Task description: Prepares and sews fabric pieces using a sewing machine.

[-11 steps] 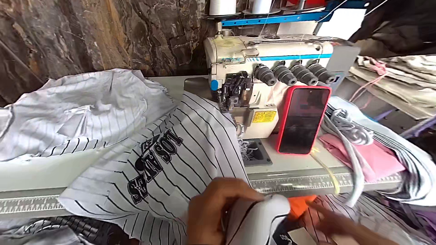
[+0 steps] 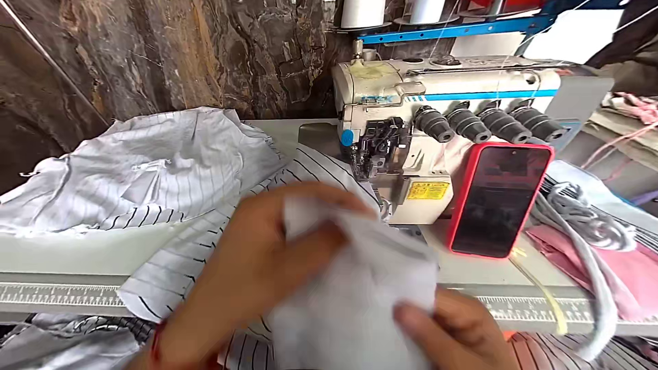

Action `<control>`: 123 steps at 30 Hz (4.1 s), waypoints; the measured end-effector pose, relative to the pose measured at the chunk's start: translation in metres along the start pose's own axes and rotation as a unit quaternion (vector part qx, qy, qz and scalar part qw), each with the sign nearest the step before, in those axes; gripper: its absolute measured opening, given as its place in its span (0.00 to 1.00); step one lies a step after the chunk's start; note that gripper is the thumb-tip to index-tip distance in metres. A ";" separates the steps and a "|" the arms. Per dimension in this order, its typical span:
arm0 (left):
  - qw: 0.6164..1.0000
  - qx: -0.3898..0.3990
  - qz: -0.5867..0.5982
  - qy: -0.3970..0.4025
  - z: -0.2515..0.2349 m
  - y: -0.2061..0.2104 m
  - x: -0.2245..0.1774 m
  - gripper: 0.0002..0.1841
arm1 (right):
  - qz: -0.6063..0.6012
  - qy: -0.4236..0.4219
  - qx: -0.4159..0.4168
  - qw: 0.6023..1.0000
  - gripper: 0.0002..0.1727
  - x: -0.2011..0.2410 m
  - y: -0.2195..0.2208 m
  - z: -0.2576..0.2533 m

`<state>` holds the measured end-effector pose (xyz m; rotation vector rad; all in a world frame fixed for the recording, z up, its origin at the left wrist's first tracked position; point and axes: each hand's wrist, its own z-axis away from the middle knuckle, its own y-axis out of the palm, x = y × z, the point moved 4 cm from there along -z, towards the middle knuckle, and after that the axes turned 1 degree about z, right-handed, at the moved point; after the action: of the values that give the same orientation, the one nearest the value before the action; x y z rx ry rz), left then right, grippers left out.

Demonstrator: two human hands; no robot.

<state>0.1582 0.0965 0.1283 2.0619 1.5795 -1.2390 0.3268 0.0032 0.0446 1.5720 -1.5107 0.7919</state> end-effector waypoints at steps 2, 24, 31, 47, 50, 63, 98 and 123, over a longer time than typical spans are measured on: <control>0.995 0.007 -0.066 -0.077 -0.035 -0.005 0.023 0.03 | 0.045 0.026 -0.058 0.997 0.11 -0.024 -0.003 -0.016; 0.974 0.069 -0.205 0.074 -0.061 0.023 0.075 0.04 | 0.190 -0.039 -0.166 0.967 0.05 -0.054 -0.022 -0.006; 0.957 0.080 -0.256 0.108 -0.058 0.028 0.075 0.07 | 0.105 -0.008 -0.158 0.982 0.06 -0.044 -0.015 0.003; 0.934 0.101 -0.314 0.135 -0.060 0.030 0.074 0.09 | 0.061 -0.006 -0.145 0.988 0.04 -0.040 -0.011 0.006; 0.928 0.106 -0.332 0.134 -0.060 0.032 0.074 0.10 | 0.069 -0.003 -0.147 0.987 0.04 -0.039 -0.011 0.007; 0.832 -0.006 -0.521 0.191 -0.016 0.075 0.045 0.11 | -0.016 0.078 -0.146 0.986 0.10 -0.040 -0.005 0.008; 0.896 0.024 -0.409 0.172 -0.012 0.056 0.069 0.40 | 0.088 0.039 -0.201 0.975 0.09 -0.032 -0.013 -0.014; 0.864 0.109 -0.368 0.327 0.096 0.056 0.038 0.12 | 0.088 0.082 -0.083 0.989 0.10 -0.036 -0.013 0.052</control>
<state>0.1653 0.0379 0.0269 2.2278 2.8577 -0.9607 0.3318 -0.0247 -0.0134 1.2341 -1.5648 0.8496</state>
